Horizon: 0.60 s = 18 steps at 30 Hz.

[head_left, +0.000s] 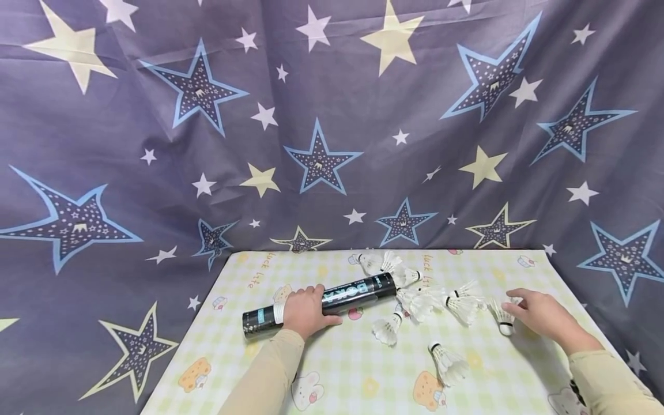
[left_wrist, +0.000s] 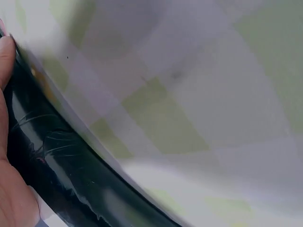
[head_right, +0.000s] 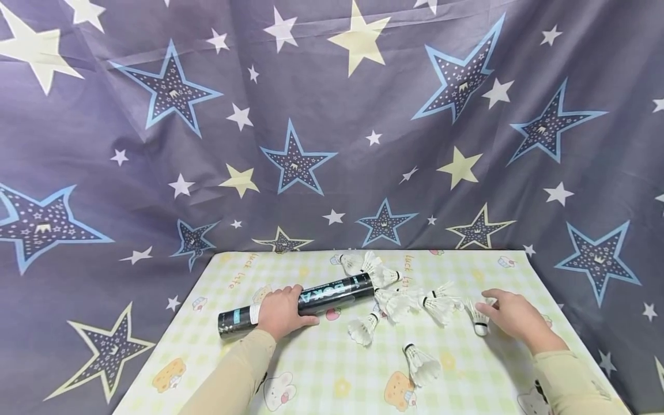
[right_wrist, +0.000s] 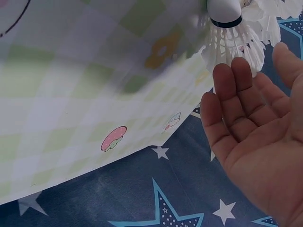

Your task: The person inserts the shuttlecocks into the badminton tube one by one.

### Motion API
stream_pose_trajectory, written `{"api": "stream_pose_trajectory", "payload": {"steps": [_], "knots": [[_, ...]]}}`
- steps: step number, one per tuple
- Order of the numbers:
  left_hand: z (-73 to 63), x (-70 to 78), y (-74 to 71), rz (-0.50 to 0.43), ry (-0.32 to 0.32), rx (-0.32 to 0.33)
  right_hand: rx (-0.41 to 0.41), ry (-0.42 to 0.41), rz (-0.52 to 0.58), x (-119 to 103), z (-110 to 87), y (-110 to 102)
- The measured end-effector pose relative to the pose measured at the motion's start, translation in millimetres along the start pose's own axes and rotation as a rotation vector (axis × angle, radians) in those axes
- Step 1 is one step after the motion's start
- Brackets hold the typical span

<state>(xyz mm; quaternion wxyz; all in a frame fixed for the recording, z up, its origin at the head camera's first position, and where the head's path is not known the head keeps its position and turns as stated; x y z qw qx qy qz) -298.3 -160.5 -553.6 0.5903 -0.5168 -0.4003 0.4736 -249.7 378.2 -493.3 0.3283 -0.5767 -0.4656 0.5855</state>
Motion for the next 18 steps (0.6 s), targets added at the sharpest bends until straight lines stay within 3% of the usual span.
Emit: {"api": "stream_pose_trajectory", "payload": {"steps": [12,18], "knots": [[3.5,-0.1,4.6,0.002,-0.024,-0.007,0.023,-0.025,-0.007,8,-8.8,1],[3.8,-0.3,0.9,0.004,-0.031,-0.027,-0.047,0.004,0.022,17,-11.1,1]]}}
Point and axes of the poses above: each hand's wrist, its own z-axis towards the middle knuckle, its own y-axis out of the palm, x = y × z, the point moved 1 cm from there along z, towards the middle knuckle, and after that the axes turned 7 degrees about -x, right-handed, at the moved point
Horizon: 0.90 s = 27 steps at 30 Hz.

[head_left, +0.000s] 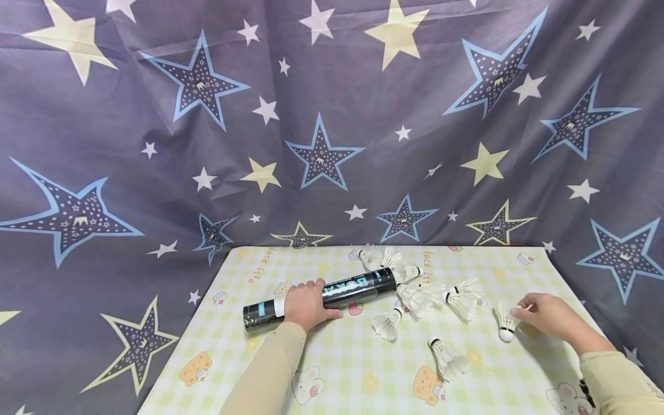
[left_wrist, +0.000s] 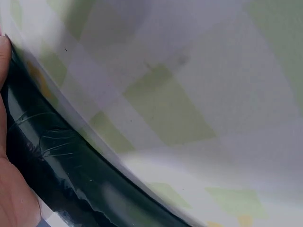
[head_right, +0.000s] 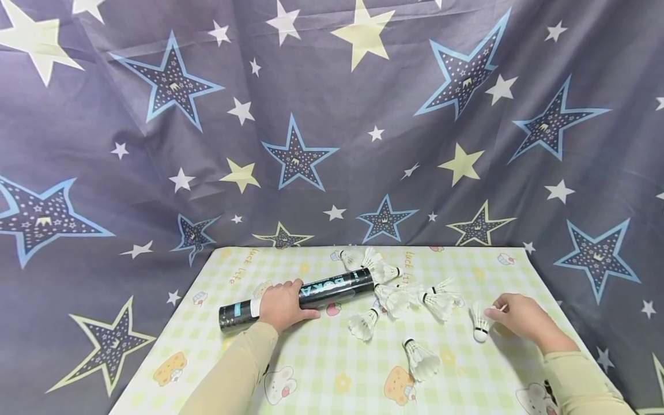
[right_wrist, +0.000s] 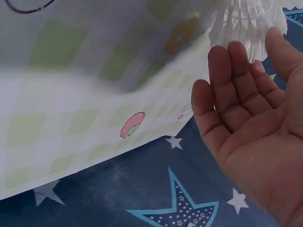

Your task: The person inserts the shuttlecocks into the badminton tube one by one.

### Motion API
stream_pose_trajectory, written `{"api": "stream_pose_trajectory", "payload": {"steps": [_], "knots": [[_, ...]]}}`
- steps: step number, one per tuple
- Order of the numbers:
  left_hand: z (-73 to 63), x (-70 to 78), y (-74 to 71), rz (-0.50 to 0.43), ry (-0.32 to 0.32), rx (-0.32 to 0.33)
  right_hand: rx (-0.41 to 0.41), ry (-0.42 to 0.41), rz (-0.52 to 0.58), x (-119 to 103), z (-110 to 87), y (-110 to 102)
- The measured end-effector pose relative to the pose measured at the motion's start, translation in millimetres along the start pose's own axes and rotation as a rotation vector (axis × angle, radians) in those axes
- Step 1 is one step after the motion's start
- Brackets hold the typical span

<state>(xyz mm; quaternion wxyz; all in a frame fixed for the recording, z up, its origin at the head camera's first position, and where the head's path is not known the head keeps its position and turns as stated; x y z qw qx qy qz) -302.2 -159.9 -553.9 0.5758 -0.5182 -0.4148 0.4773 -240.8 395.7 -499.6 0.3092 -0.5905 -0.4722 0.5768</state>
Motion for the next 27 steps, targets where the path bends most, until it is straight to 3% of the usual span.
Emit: {"api": "stream_pose_trajectory", "payload": {"steps": [7,16,22,27], "knots": [[5.1,-1.5,-2.0,-0.009,-0.005,-0.039,-0.117,0.009,0.131,13,-3.3,-2],[10.8,-5.7,-7.7,-0.051,-0.023,-0.15,-0.164,-0.002,0.166,23,-12.2,-5],[13.8,-7.8,-3.2,-0.052,-0.001,-0.127,-0.15,0.003,0.188,31,-16.2,-1],[10.0,-9.4,-2.7,-0.062,0.024,-0.107,-0.164,0.071,0.264,28,-12.5,-2]]}}
Point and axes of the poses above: each hand's wrist, its own z-axis towards the middle knuckle, its own y-axis out of the palm, x = y × z, the point moved 1 cm from there along z, towards the middle knuckle, and after that the axes turned 7 degrees about -x, right-handed, at the moved point
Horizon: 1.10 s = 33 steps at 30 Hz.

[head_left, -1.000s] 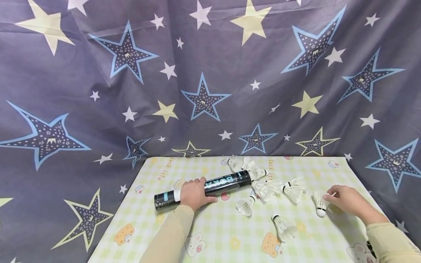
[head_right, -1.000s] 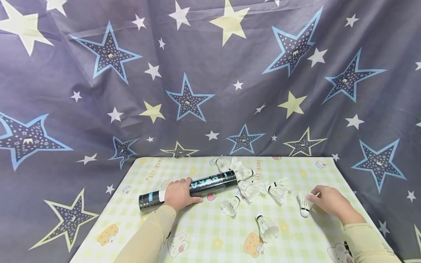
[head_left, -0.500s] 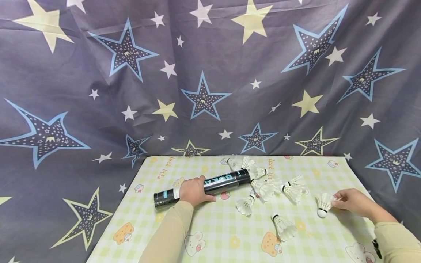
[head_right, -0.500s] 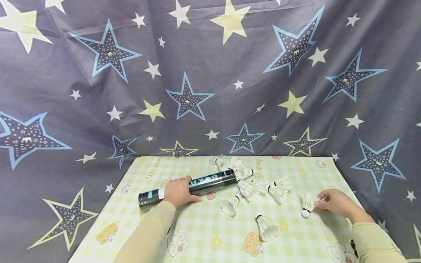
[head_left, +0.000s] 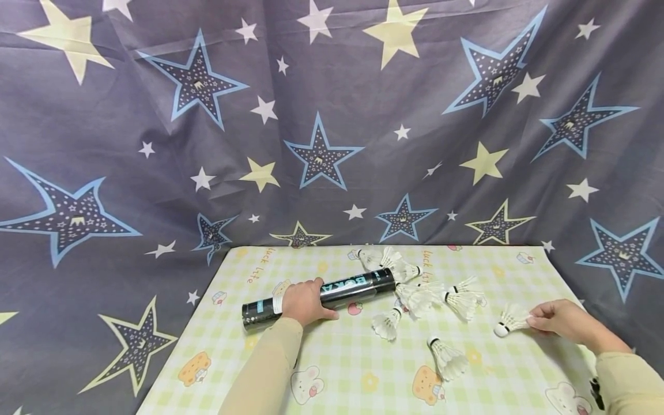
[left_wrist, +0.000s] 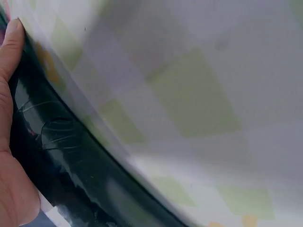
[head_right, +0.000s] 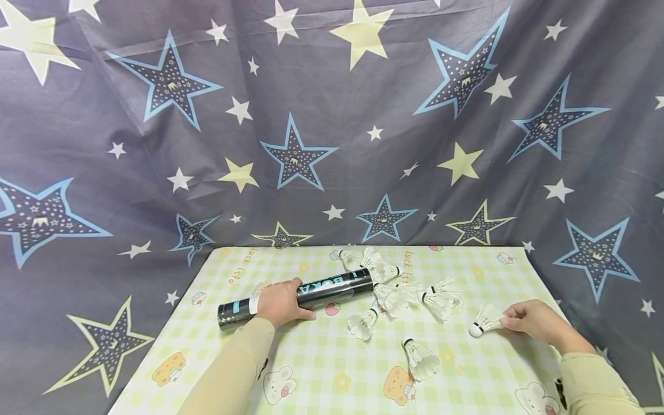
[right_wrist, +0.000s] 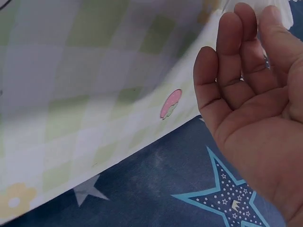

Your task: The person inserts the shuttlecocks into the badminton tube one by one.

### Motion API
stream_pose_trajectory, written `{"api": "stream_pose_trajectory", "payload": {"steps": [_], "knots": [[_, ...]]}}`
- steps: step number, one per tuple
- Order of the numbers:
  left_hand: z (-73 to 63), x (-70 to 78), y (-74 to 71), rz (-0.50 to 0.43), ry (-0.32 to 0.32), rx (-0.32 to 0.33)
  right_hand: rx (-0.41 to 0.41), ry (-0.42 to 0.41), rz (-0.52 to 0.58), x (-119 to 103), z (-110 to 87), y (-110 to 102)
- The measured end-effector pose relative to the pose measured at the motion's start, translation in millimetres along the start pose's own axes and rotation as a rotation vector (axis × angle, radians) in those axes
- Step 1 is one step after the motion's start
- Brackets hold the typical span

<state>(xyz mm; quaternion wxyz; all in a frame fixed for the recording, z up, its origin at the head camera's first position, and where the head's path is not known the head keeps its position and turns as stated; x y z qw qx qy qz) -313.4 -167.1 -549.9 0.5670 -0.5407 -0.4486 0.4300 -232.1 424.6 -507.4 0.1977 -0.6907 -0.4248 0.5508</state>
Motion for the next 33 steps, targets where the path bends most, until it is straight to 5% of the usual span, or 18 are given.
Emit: {"api": "stream_pose_trajectory", "payload": {"steps": [6,12,20,27,33], "knots": [[-10.2,-5.8,-5.1,0.012,0.027,0.092,-0.004,0.044,0.132,-11,6.8,-4],[-22.7,-18.9,-16.6,-0.039,0.014,0.138,0.137,-0.002,0.354,-31,15.2,5],[-56.7,-25.7,-47.5,-0.191,-0.023,0.156,0.267,-0.212,0.649,-102,27.5,32],[-68.6,-15.0,-48.7,-0.156,0.037,0.198,0.239,-0.298,0.749,-168,35.0,61],[-68.0,-0.7,-45.7,-0.168,0.066,0.216,0.187,-0.301,0.787,-201,41.2,84]]}}
Point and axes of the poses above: each hand's wrist, its own z-axis towards the middle knuckle, its own y-axis out of the palm, x = y × z, the point moved 1 cm from there along z, towards the middle knuckle, and after that the axes turned 7 degrees about -x, right-handed, at the moved point
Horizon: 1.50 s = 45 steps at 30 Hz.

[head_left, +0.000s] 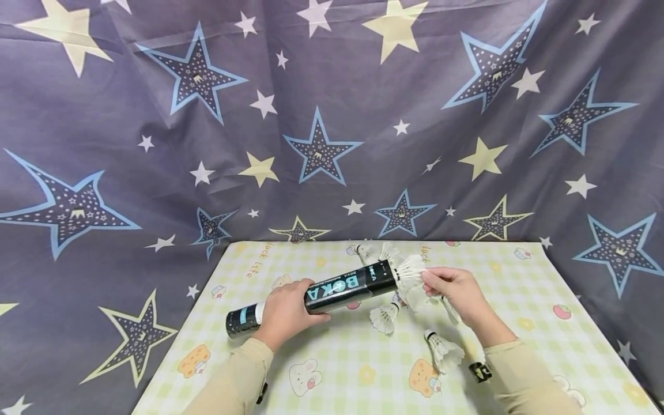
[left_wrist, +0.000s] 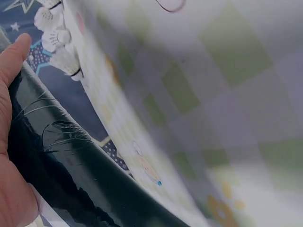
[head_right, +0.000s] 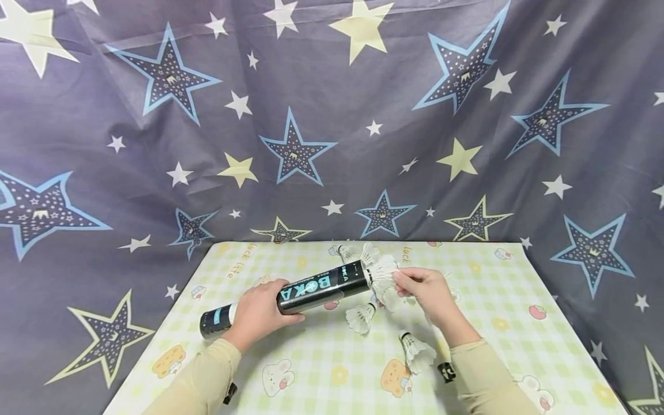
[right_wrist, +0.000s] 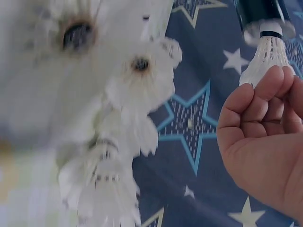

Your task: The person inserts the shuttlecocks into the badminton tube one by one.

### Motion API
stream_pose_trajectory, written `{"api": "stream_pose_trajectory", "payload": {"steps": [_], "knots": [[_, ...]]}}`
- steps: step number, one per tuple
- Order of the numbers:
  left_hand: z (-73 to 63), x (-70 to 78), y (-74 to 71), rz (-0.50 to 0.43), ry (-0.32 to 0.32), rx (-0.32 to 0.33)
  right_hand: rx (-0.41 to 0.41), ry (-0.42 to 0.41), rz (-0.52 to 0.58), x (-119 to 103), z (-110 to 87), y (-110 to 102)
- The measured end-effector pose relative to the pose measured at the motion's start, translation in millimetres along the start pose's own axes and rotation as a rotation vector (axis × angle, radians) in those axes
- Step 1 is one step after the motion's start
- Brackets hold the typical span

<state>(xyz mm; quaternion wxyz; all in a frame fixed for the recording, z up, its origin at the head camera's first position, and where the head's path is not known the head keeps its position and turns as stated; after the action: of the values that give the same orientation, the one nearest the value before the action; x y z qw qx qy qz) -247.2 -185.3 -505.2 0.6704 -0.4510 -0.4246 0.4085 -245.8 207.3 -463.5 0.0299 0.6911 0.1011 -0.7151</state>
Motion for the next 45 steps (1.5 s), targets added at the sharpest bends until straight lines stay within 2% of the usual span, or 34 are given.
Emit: {"api": "stream_pose_trajectory", "payload": {"steps": [5,11,20,27,32,35,38,42,45], "knots": [[2.6,6.0,0.2,-0.01,-0.007,-0.01,-0.097,0.013,0.006,1,1.5,20],[3.5,8.6,-3.4,-0.027,-0.008,-0.017,-0.22,-0.044,-0.028,6,-1.1,31],[4.5,10.9,-4.0,-0.057,-0.003,-0.001,-0.266,-0.05,-0.065,2,-7.2,44],[8.6,22.3,-6.5,-0.056,0.04,-0.013,-0.375,-0.059,-0.097,3,-8.4,49],[6.3,16.7,-3.4,-0.041,0.017,-0.013,-0.33,-0.029,-0.129,6,-12.6,31],[3.2,8.0,-1.5,-0.034,0.005,-0.01,-0.284,0.009,-0.171,7,-21.8,11],[0.7,-1.1,-0.2,-0.026,-0.006,-0.01,-0.288,0.054,-0.234,9,-35.3,-11],[-0.2,-6.2,0.6,-0.023,-0.02,-0.016,-0.396,0.131,-0.296,13,-55.2,-36],[-0.5,-5.6,0.8,-0.025,-0.026,-0.024,-0.508,0.208,-0.277,18,-66.0,-44]]}}
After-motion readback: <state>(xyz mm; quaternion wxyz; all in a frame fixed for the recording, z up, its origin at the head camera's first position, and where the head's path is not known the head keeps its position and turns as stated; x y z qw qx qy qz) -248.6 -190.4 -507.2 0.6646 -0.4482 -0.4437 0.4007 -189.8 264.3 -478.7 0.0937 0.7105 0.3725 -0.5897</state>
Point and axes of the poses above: each hand's wrist, its own z-axis towards the middle knuckle, its own y-axis out of the palm, x = y × z, the point moved 1 cm from there along z, towards the middle knuckle, and after that the axes turned 7 degrees about -x, right-handed, at the moved point
